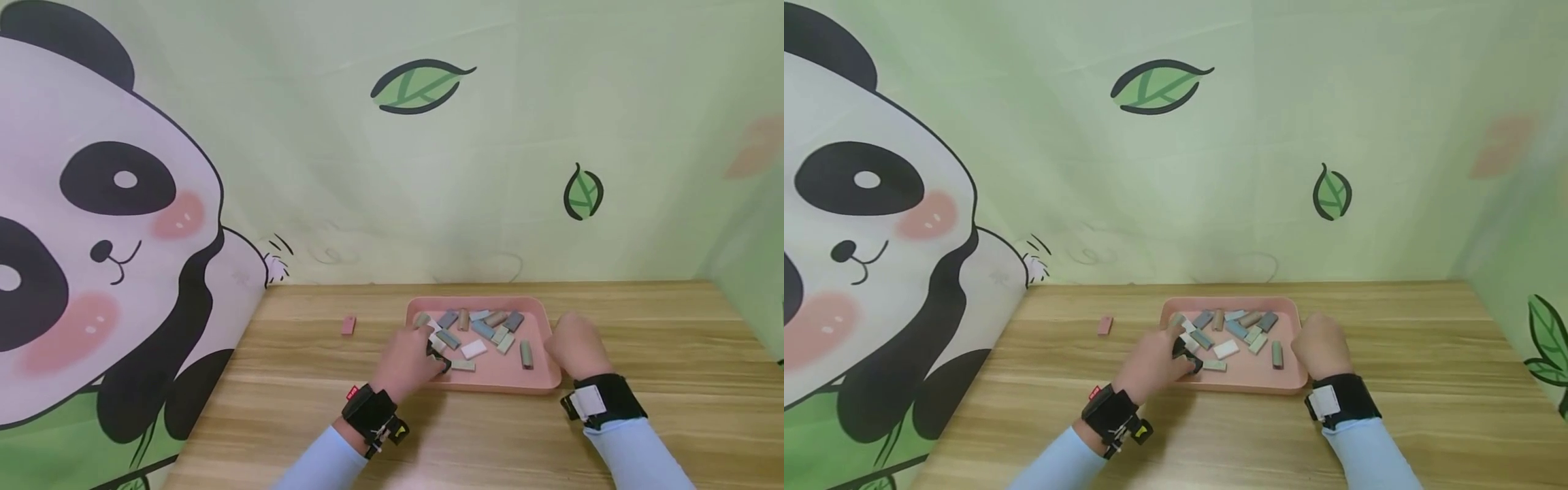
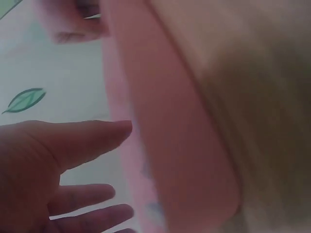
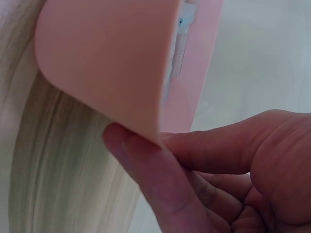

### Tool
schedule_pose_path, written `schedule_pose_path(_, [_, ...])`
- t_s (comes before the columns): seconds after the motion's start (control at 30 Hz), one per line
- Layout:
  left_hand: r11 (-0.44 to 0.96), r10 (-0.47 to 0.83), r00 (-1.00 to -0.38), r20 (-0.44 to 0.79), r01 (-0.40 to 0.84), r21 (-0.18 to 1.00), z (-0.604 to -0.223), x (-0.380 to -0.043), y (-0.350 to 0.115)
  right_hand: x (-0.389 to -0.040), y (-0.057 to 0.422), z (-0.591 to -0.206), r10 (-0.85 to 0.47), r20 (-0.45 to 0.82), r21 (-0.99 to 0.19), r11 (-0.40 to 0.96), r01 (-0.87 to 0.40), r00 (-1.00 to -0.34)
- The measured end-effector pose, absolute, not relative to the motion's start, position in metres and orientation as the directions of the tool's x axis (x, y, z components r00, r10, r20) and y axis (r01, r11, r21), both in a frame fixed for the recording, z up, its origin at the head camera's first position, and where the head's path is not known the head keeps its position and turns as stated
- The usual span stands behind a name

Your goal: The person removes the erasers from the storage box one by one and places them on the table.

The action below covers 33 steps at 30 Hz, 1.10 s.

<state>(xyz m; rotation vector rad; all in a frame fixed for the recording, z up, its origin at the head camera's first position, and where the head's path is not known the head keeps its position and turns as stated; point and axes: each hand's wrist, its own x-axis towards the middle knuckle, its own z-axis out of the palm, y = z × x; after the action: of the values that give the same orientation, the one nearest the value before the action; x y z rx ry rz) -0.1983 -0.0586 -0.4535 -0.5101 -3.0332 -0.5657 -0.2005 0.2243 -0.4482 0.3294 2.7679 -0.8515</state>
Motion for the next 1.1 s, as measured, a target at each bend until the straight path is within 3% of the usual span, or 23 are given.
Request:
schedule_pose_path(0.17, [0.894,0.287,-0.958,0.021,0.276,0.354,-0.462,-0.195,-0.055,-0.2,0.223,-0.448,0.147,-0.272,-0.529,0.803,0.275,-0.951])
schedule_pose_path(0.53, [0.918,0.314,-0.946,0.081,0.324,0.231,-0.462,-0.191,-0.054,-0.201,0.224,-0.45,0.132,-0.226,-0.516,0.824,0.234,-0.965])
schedule_pose_path(0.87, [0.909,0.294,-0.954,0.056,0.297,0.292,-0.466,-0.193,-0.053,-0.201,0.224,-0.452,0.137,-0.235,-0.512,0.824,0.243,-0.962])
schedule_pose_path(1.1, [0.917,0.313,-0.947,0.068,0.32,0.238,-0.465,-0.194,-0.056,-0.2,0.224,-0.452,0.139,-0.237,-0.532,0.81,0.248,-0.962])
